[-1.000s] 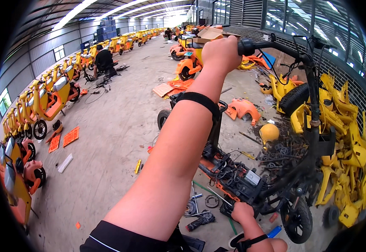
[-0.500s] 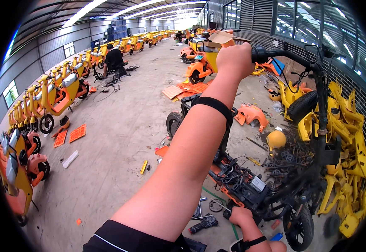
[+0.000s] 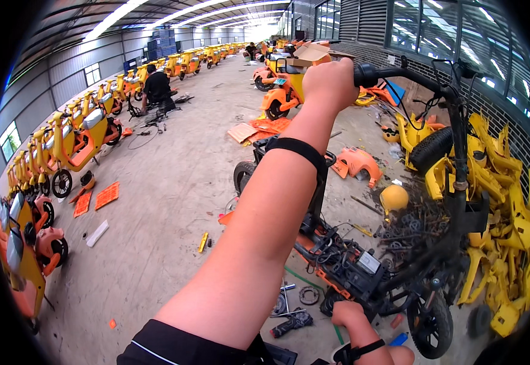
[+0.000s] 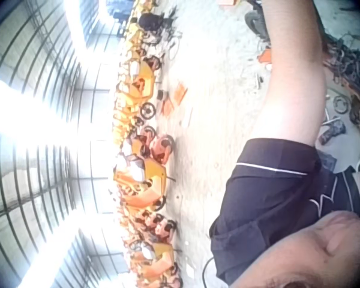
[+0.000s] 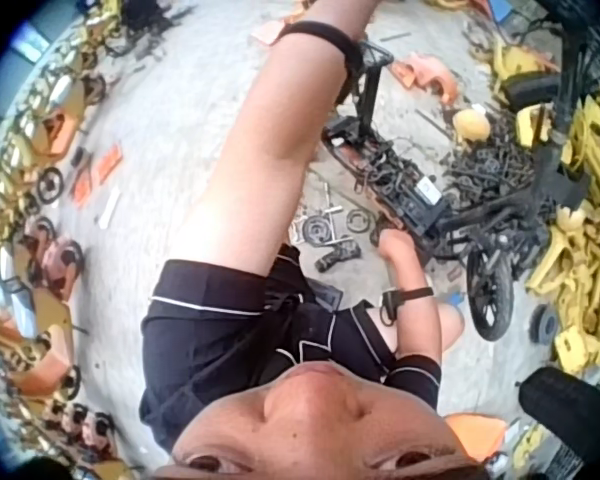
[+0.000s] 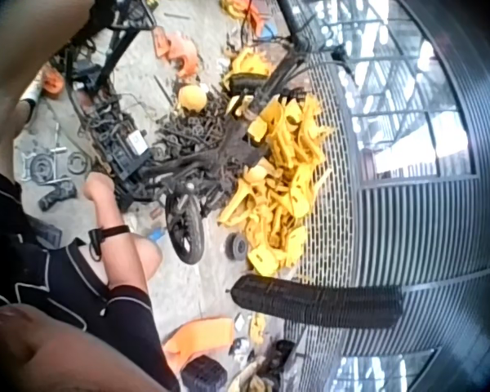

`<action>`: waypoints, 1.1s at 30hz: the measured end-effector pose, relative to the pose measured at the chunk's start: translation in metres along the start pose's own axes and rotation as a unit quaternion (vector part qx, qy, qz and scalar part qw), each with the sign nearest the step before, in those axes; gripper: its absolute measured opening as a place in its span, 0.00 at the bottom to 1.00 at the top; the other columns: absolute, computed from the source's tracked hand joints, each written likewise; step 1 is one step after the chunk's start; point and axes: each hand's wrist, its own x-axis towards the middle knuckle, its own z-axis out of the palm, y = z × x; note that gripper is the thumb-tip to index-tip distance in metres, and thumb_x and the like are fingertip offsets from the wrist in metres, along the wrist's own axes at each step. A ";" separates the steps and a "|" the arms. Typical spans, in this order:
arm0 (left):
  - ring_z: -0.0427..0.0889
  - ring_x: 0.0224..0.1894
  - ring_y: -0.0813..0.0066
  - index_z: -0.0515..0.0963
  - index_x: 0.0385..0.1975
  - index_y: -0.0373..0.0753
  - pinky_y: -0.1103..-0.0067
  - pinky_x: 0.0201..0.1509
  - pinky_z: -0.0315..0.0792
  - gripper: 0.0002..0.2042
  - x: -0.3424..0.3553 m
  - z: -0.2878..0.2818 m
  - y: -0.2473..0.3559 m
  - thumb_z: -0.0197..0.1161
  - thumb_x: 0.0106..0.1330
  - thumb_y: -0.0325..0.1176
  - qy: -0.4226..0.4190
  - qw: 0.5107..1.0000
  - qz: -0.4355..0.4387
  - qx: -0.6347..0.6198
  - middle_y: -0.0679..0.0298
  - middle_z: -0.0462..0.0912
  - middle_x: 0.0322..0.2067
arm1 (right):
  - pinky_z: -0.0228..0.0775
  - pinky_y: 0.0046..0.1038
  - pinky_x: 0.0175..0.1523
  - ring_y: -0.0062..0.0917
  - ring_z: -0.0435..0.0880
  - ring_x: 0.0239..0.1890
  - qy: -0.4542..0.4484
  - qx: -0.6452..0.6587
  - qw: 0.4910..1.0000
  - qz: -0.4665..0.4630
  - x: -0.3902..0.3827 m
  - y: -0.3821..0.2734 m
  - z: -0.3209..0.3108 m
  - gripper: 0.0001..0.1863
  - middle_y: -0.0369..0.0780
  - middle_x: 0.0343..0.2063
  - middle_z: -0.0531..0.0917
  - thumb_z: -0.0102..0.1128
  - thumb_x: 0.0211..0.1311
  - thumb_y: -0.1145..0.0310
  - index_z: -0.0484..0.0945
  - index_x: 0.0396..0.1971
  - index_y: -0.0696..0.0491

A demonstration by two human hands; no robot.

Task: The person manipulates electrical wires and connectors on a motorcycle frame by hand. They move wires around the chassis and press them into place.

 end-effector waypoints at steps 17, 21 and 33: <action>0.90 0.38 0.60 0.82 0.40 0.45 0.68 0.42 0.81 0.13 -0.003 -0.011 0.002 0.69 0.58 0.42 -0.011 1.000 -0.002 0.003 0.59 0.90 0.34 | 0.77 0.44 0.56 0.45 0.84 0.51 0.270 0.182 0.945 -0.018 -0.026 -0.002 -0.018 0.17 0.46 0.49 0.83 0.62 0.57 0.64 0.81 0.46 0.51; 0.90 0.36 0.56 0.84 0.41 0.45 0.64 0.40 0.83 0.18 -0.001 -0.004 0.000 0.73 0.53 0.44 0.009 1.000 0.002 -0.001 0.58 0.89 0.33 | 0.79 0.41 0.51 0.42 0.86 0.46 0.382 0.252 0.889 -0.001 -0.031 0.007 -0.024 0.13 0.44 0.42 0.85 0.68 0.55 0.63 0.83 0.40 0.51; 0.90 0.36 0.56 0.84 0.41 0.45 0.64 0.40 0.83 0.18 -0.001 -0.003 0.002 0.74 0.53 0.45 0.006 1.000 -0.002 0.001 0.58 0.89 0.33 | 0.77 0.42 0.47 0.42 0.85 0.42 0.505 0.311 0.801 0.088 -0.071 0.038 -0.050 0.13 0.41 0.37 0.84 0.65 0.54 0.68 0.83 0.40 0.52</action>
